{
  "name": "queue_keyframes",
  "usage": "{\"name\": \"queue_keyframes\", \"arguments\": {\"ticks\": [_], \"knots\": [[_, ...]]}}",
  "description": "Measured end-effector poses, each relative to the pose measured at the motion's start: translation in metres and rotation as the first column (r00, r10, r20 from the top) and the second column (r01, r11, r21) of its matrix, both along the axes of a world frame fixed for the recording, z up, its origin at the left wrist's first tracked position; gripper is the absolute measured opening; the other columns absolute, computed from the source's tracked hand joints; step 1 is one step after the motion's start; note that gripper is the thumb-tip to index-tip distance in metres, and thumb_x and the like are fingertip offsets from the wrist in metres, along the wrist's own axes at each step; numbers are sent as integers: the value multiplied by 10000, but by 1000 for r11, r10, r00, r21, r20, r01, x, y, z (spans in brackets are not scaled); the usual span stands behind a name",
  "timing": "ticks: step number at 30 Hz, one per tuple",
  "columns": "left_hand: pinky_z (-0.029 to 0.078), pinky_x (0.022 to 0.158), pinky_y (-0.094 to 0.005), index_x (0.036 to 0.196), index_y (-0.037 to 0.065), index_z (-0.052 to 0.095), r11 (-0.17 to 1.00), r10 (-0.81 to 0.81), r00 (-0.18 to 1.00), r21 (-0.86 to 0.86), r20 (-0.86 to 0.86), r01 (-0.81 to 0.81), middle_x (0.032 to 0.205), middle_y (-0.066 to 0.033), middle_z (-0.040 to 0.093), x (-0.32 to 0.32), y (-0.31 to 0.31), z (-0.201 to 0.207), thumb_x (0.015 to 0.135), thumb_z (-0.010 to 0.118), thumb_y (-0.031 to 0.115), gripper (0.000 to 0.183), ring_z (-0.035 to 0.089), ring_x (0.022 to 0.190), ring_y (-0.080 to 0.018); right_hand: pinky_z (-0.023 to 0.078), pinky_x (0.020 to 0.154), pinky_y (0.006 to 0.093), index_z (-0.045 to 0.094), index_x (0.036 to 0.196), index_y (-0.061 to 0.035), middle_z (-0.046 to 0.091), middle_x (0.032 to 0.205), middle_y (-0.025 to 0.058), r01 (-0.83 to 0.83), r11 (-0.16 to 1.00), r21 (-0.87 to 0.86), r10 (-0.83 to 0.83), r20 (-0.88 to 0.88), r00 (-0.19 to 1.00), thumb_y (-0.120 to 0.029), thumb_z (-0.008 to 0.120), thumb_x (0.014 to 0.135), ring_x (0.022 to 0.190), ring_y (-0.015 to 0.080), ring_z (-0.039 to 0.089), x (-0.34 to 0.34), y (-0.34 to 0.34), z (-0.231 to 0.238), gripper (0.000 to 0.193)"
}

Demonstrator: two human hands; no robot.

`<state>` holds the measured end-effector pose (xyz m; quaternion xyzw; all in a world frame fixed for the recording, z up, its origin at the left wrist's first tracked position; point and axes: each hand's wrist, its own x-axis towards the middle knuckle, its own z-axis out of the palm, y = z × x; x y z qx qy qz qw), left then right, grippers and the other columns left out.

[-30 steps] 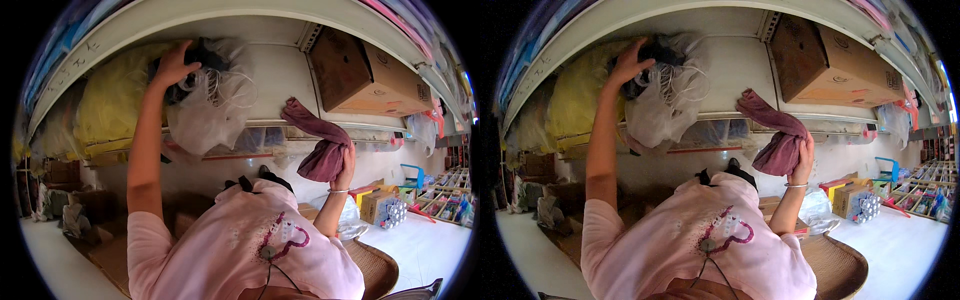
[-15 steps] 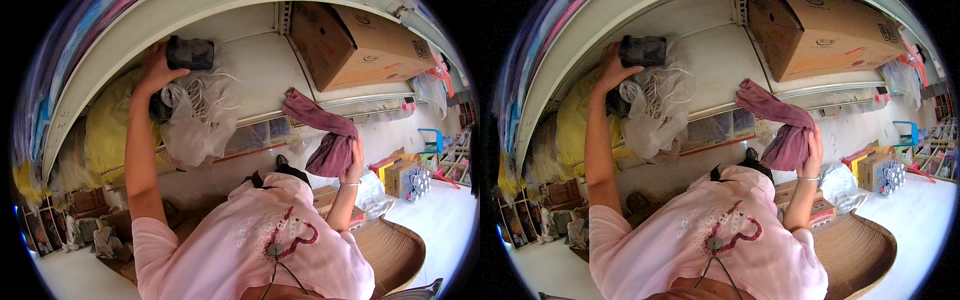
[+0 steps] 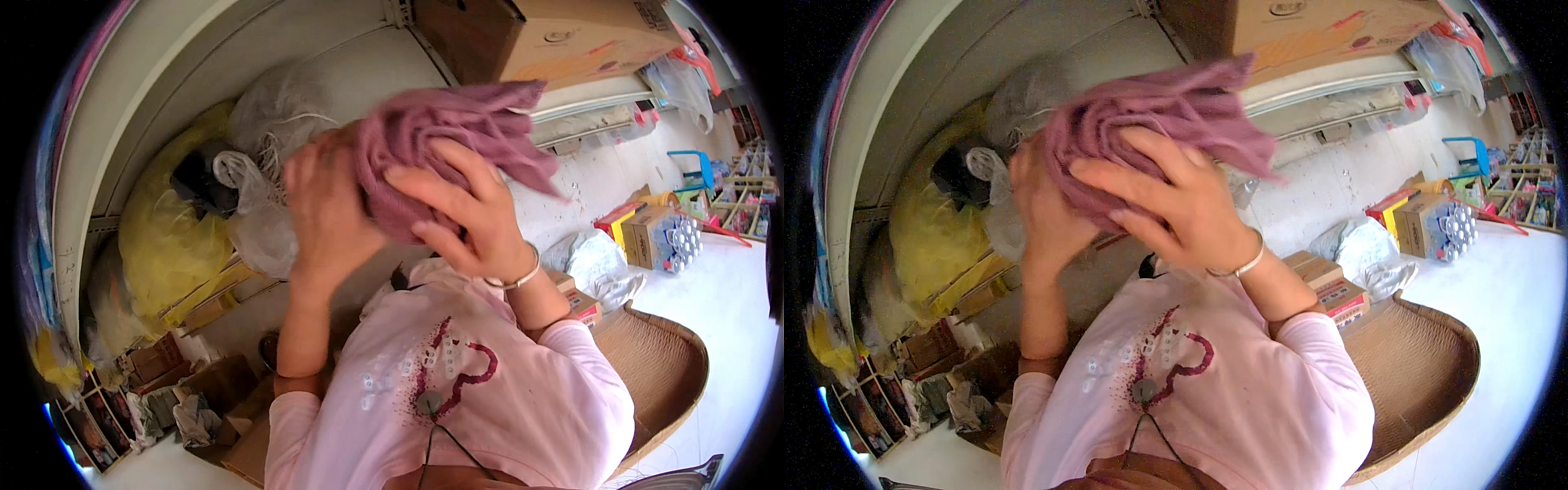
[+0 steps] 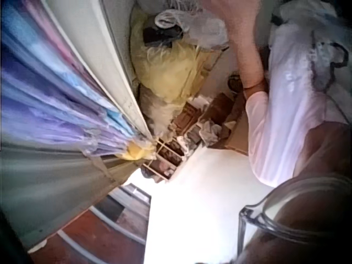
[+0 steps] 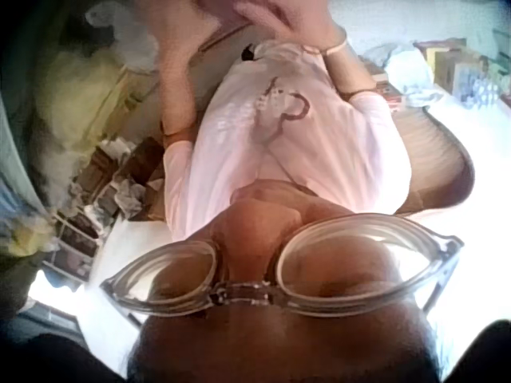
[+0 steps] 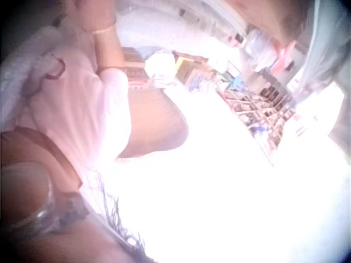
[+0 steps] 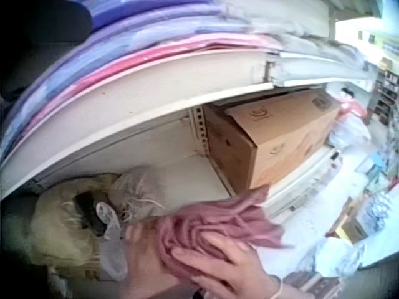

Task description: The person wipes the underside of a shelf and a black plastic object with a cloth, and moves plastic bags on the shelf.

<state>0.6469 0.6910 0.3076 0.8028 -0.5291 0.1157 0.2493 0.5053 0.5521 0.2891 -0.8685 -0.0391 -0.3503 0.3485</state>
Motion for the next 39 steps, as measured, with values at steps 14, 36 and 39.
{"name": "queue_keyframes", "arguments": {"ticks": [14, 36, 39], "knots": [[380, 937, -433, 1165, 69, 515, 990, 44, 999, -132, -21, -46, 1188, -78, 597, 9, 21, 13, 557, 842, 222, 708, 548, 1049, -309, 489, 832, 379, 655, 1054, -46, 636, 979, 159, 280, 843, 460, -379, 138, 915, -131, 597, 860, 942, 341, 597, 35, -47, -31, 220], [402, 849, -387, 1103, -6, 542, 992, 122, 895, -15, 429, -128, 1084, -141, 587, -15, -3, 10, 770, 563, 203, 394, 543, 1031, -271, 431, 924, 342, 554, 1215, -17, 582, 1105, 100, 176, 825, 538, -116, -145, 983, -152, 782, 692, 1027, 225, 542, 17, 22, -2, 586], [415, 845, -390, 1107, -8, 542, 991, 109, 861, 17, 497, -135, 1139, -172, 572, -24, -4, -1, 779, 564, 221, 401, 557, 1005, -274, 445, 868, 288, 568, 1186, 34, 609, 1072, 72, 192, 848, 494, -76, -245, 967, -106, 707, 770, 933, 147, 556, 14, 5, -34, 460]]}}
